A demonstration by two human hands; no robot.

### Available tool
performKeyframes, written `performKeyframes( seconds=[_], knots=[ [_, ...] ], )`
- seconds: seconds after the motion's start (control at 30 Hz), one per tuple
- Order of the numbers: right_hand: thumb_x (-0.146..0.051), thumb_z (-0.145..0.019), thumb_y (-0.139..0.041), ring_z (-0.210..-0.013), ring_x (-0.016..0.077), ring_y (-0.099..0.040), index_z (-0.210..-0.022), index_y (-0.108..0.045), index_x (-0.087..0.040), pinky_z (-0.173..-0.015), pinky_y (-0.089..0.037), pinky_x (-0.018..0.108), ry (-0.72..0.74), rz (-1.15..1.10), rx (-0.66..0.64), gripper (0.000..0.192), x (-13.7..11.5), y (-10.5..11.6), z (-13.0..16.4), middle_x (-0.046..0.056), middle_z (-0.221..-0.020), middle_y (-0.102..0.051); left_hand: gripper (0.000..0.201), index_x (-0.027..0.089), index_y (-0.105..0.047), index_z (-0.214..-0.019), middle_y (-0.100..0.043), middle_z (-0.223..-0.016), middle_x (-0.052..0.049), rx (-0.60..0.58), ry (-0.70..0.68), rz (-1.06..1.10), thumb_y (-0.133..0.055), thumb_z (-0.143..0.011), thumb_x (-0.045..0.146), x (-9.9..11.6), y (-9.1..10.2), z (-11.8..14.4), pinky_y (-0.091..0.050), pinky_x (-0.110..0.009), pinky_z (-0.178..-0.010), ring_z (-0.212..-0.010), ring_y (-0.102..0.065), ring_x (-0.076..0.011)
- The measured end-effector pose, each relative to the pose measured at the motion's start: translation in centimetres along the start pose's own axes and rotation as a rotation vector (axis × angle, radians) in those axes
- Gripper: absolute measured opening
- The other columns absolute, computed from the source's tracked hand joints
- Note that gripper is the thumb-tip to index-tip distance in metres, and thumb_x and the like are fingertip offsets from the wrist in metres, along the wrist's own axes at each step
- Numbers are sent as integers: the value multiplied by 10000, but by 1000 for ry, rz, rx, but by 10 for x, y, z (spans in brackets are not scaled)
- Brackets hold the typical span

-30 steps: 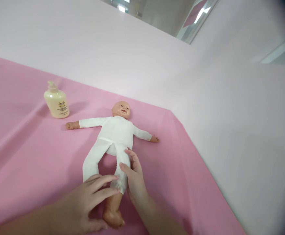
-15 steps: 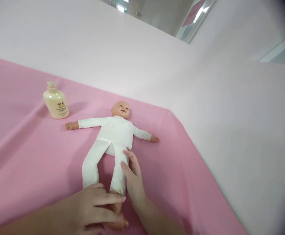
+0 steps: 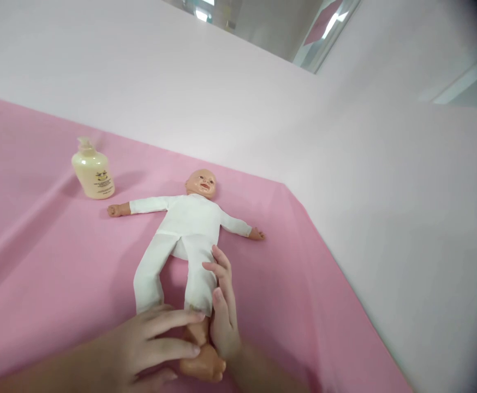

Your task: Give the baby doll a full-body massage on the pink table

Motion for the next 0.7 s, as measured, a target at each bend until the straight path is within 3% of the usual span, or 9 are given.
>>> performKeyframes(
  seconds=[0.13, 0.23, 0.4, 0.57, 0.7],
  knots=[
    [-383, -998, -285, -1453, 302, -309, -1286, -540, -285, -1170, -291, 574, 251, 69, -37, 397, -18, -4, 8, 49, -1548, -357, 438, 228, -550, -1274, -547, -1416, -104, 192, 12, 39, -519, -874, 51, -8, 6, 14, -525, -273, -1003, -1275, -572, -194],
    [-267, -940, -352, -1404, 310, -387, -1234, -579, -303, -1176, -289, 565, 364, 151, -68, 373, -26, -8, 10, 33, -1473, -468, 467, 230, -539, -1274, -553, -1402, -110, 233, 19, 56, -505, -854, 27, -12, 6, 18, -524, -274, -1003, -1272, -577, -200],
    [-173, -824, -445, -1318, 301, -493, -1265, -522, -338, -1168, -309, 550, 418, 263, -117, 478, -30, -12, 5, 31, -1328, -596, 479, 220, -524, -1271, -558, -1372, -117, 280, 2, 68, -521, -834, 23, -11, 8, 17, -529, -269, -999, -1255, -584, -198],
    [-359, -791, -621, -1303, 332, -497, -1331, -460, -321, -1167, -291, 564, 446, 372, -190, 564, -23, -19, 9, 77, -1339, -584, 437, 225, -543, -1268, -580, -1316, -114, 328, 16, 82, -525, -865, 57, -12, 8, 20, -550, -276, -973, -1206, -606, -201],
    [-417, -805, -622, -1312, 351, -474, -1295, -508, -331, -1123, -326, 564, 425, 462, -192, 511, -12, -20, 12, 66, -1398, -543, 416, 236, -540, -1273, -599, -1279, -103, 321, 5, 80, -549, -881, 96, -11, 10, 18, -551, -267, -967, -1177, -618, -194]
  ],
)
Point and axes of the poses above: each hand's wrist, its own z-axis away from the middle knuckle, its own y-axis out of the back of the hand, x = y × z, the point moved 7 cm from there along -z, towards the middle knuckle
